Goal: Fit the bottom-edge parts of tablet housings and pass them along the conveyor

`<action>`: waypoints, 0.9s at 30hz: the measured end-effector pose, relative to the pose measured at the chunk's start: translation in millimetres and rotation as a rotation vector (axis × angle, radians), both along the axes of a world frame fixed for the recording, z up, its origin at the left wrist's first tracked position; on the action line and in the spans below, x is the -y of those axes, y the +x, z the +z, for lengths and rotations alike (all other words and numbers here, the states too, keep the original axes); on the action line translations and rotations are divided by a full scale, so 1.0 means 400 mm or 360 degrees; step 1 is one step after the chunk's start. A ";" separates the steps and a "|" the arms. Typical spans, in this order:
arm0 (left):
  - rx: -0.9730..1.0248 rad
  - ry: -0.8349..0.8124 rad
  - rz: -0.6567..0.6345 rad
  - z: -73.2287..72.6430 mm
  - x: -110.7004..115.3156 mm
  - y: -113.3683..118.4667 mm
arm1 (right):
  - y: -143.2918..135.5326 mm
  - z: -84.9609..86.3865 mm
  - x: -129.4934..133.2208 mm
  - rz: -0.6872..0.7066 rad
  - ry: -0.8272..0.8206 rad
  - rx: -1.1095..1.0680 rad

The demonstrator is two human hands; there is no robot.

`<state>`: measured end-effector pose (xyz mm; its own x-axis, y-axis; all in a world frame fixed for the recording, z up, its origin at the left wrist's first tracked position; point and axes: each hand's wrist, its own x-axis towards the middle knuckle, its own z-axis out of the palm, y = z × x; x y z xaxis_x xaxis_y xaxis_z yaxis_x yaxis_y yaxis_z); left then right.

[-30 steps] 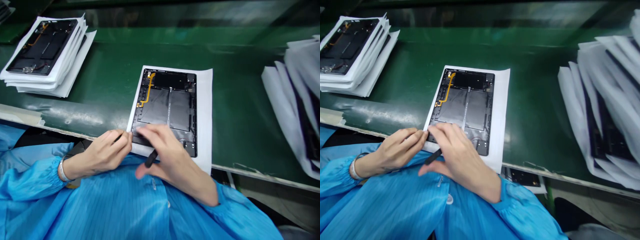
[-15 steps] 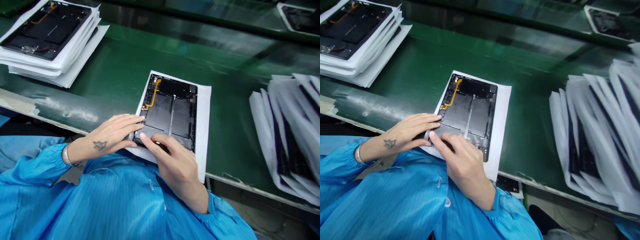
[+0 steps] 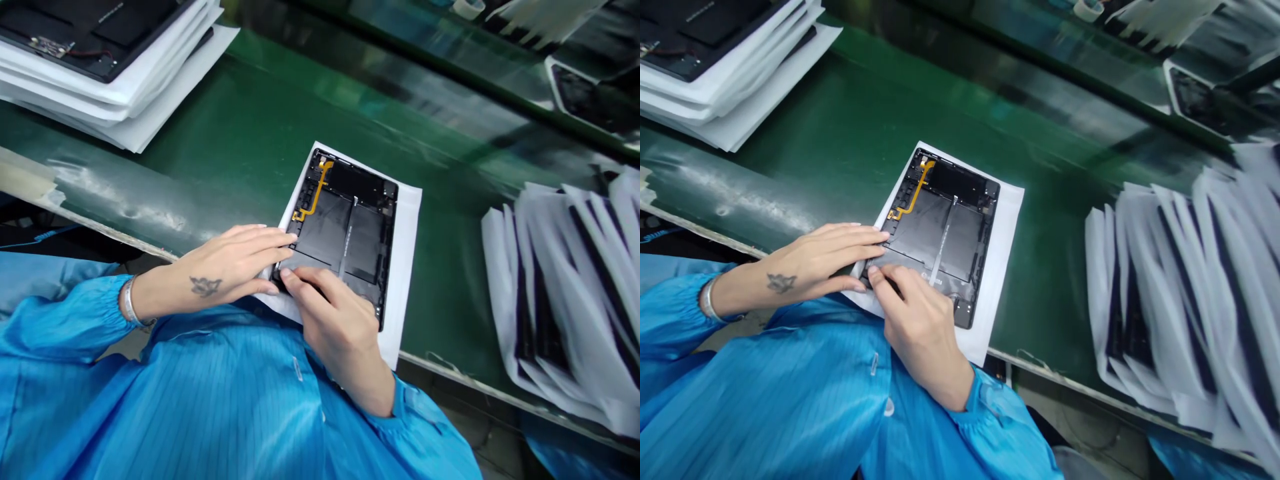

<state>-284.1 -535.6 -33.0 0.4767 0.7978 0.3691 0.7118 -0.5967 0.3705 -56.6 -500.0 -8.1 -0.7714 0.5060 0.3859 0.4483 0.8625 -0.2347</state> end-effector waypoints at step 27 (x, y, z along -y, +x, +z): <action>-0.0023 0.0001 -0.0016 0.008 0.004 0.004 | -0.028 0.078 -0.022 0.0392 0.0742 0.0496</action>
